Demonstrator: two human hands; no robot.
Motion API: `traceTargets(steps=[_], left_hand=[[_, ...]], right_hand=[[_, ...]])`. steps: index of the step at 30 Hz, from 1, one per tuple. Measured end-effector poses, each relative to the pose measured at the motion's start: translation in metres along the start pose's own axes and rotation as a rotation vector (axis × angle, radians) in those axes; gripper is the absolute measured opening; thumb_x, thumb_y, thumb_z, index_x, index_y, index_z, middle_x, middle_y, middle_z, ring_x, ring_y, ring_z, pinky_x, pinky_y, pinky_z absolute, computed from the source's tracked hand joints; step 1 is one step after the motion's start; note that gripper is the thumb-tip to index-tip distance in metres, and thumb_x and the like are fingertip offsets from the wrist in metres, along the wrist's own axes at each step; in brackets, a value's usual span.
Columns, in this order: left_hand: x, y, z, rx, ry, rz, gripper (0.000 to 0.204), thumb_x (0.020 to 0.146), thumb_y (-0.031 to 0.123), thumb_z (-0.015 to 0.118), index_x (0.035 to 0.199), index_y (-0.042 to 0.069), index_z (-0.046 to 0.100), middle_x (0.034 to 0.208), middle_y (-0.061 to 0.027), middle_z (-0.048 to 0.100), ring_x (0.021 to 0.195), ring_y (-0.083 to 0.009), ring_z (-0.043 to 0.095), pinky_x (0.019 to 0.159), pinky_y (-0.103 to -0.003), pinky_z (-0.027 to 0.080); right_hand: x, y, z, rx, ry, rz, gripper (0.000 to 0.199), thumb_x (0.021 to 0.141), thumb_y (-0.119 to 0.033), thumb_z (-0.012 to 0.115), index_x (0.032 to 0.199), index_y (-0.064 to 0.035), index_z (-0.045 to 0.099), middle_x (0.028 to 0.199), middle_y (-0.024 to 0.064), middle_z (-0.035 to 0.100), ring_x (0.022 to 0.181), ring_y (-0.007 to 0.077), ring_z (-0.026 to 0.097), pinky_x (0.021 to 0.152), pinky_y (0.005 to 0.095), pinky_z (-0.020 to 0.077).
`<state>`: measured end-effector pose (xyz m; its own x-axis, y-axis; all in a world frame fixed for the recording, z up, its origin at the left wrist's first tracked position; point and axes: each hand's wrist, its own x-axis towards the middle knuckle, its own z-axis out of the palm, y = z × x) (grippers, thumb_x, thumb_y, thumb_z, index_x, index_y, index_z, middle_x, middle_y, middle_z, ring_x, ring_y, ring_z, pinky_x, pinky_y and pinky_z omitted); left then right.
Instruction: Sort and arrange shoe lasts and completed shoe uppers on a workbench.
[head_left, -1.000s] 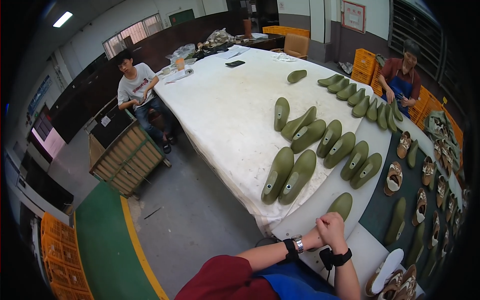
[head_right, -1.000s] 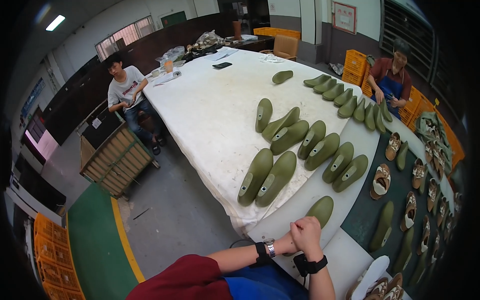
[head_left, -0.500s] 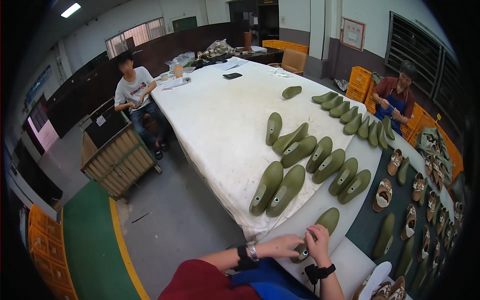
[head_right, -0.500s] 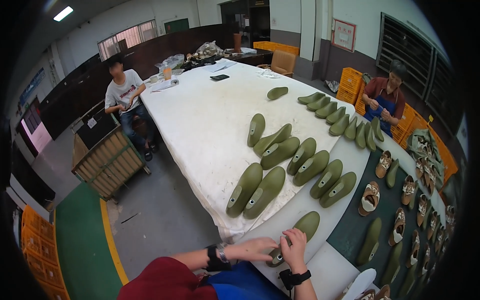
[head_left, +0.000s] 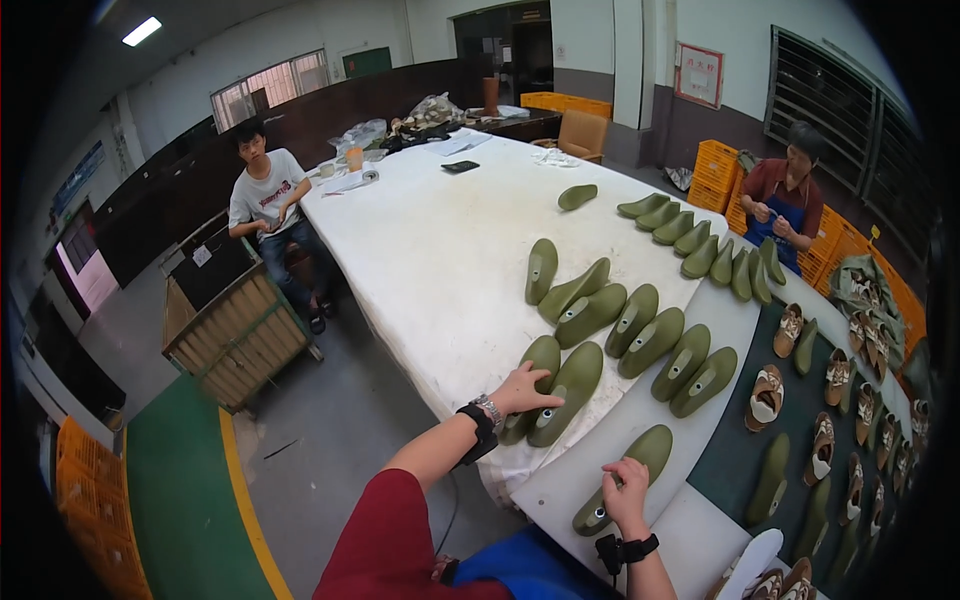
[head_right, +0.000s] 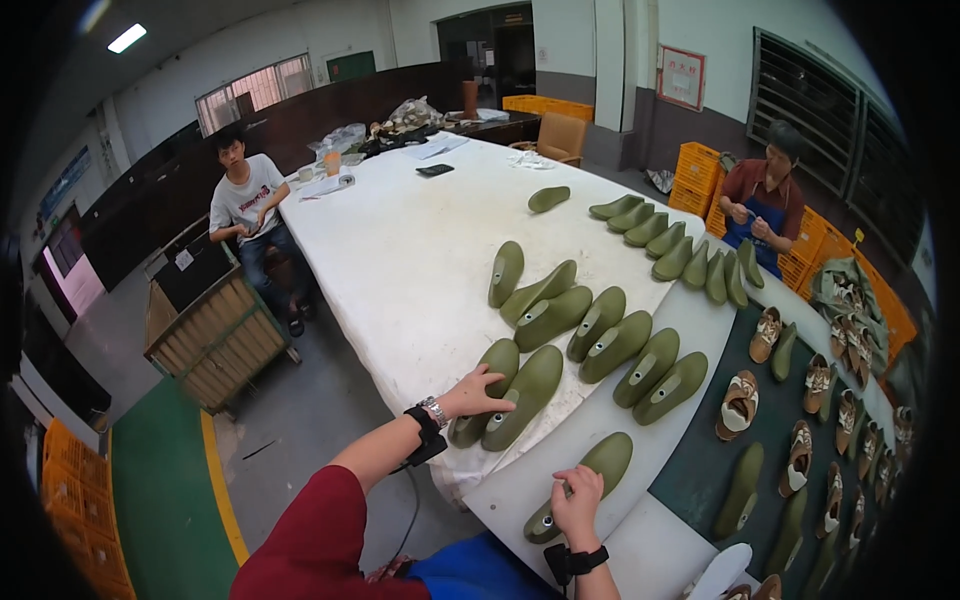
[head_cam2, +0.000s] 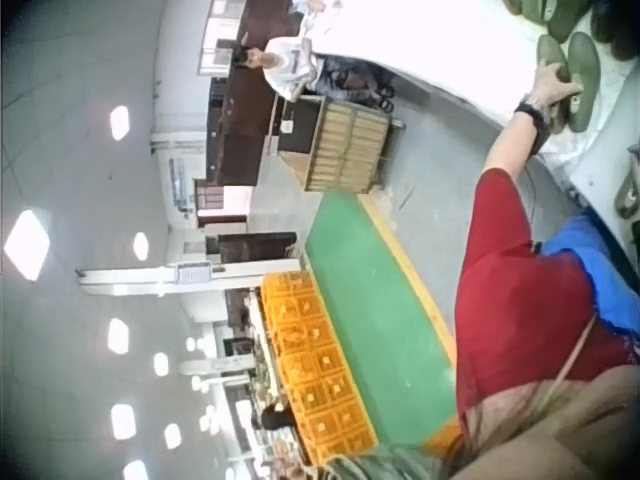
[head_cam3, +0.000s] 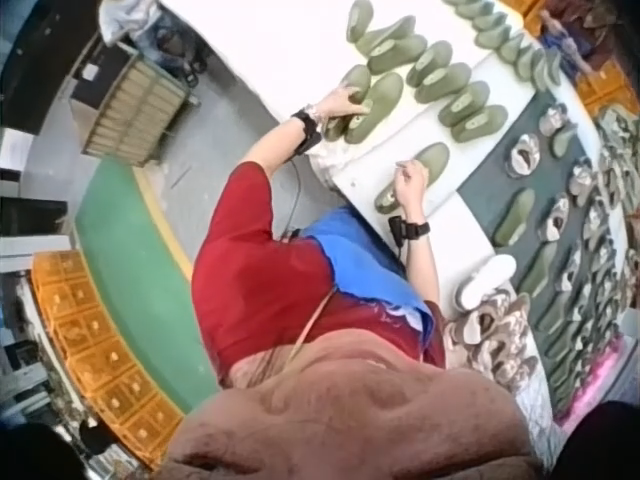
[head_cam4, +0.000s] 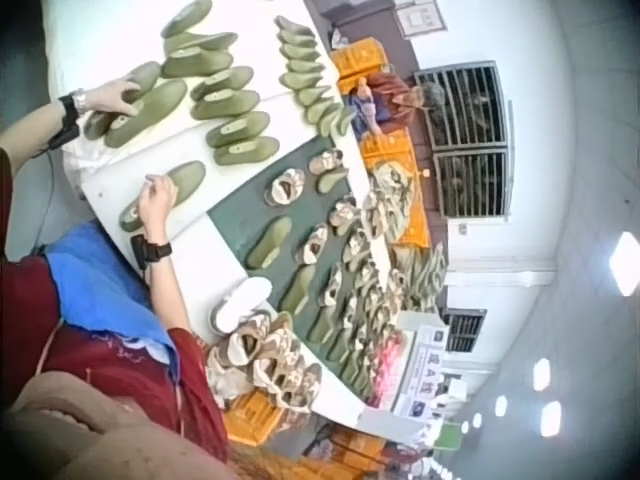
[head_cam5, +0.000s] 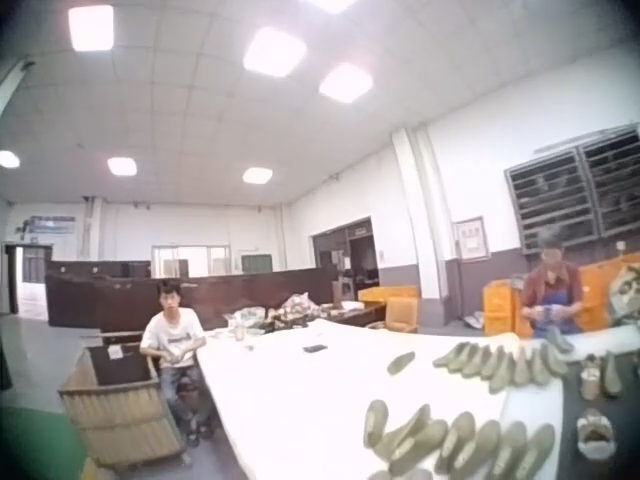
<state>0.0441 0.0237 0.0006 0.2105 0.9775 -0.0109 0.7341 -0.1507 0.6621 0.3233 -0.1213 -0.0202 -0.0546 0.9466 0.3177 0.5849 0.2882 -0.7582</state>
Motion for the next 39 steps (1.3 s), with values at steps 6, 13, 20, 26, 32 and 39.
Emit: traceTargets(steps=[6,13,20,26,32,39], left_hand=[[0.028,0.02,-0.013,0.167,-0.288,-0.146,0.094,0.064,0.082,0.051,0.11,0.002,0.067,0.142,-0.0262,0.037,0.133,-0.0378,0.035,0.107,-0.041,0.033],[0.03,0.009,0.027,0.152,-0.293,-0.195,0.088,0.071,0.069,0.047,0.116,-0.006,0.062,0.147,-0.0264,0.029,0.136,-0.0371,0.031,0.109,-0.041,0.029],[-0.019,0.077,0.06,0.351,-0.363,0.074,0.077,0.077,0.062,0.042,0.109,-0.003,0.066,0.134,-0.027,0.046,0.136,-0.0359,0.03,0.112,-0.052,0.017],[-0.021,0.107,0.03,0.35,-0.54,0.12,0.066,0.079,0.06,0.054,0.113,0.004,0.066,0.133,-0.0271,0.045,0.137,-0.0315,0.028,0.111,-0.049,0.02],[-0.027,0.089,0.031,-0.192,-0.487,-0.095,0.073,0.083,0.046,0.065,0.137,0.003,0.044,0.151,-0.0235,0.015,0.139,-0.0316,0.023,0.109,-0.036,0.029],[-0.03,0.111,0.06,-0.051,-0.503,-0.073,0.072,0.079,0.046,0.064,0.136,0.006,0.047,0.15,-0.0313,0.006,0.141,-0.0392,0.017,0.112,-0.037,0.024]], right_hand=[[0.012,-0.003,0.004,0.017,0.009,0.029,0.021,0.07,-0.009,0.062,0.091,-0.0086,0.066,0.091,0.0092,0.062,0.103,0.0324,0.053,0.101,0.0533,0.03],[0.017,0.007,0.005,0.037,0.016,0.006,0.043,0.07,-0.004,0.059,0.113,-0.0061,0.062,0.104,0.0142,0.062,0.104,0.0315,0.052,0.099,0.0418,0.0354],[0.009,0.01,0.007,-0.073,0.105,-0.126,0.042,0.07,-0.01,0.058,0.111,-0.0061,0.063,0.109,0.0156,0.063,0.107,0.0312,0.055,0.095,0.0419,0.0376],[-0.001,-0.011,0.011,-0.046,0.172,0.008,0.039,0.071,-0.011,0.057,0.11,-0.0083,0.063,0.111,0.0119,0.062,0.114,0.0306,0.05,0.1,0.0503,0.0316],[-0.01,-0.011,-0.001,-0.021,0.114,0.091,0.039,0.077,-0.015,0.061,0.116,-0.0081,0.059,0.114,0.0113,0.06,0.115,0.0307,0.05,0.106,0.0539,0.0262],[-0.024,-0.012,-0.018,-0.096,0.177,0.114,0.046,0.083,-0.032,0.062,0.123,-0.01,0.056,0.119,0.0102,0.058,0.117,0.0278,0.048,0.105,0.0528,0.0246]])
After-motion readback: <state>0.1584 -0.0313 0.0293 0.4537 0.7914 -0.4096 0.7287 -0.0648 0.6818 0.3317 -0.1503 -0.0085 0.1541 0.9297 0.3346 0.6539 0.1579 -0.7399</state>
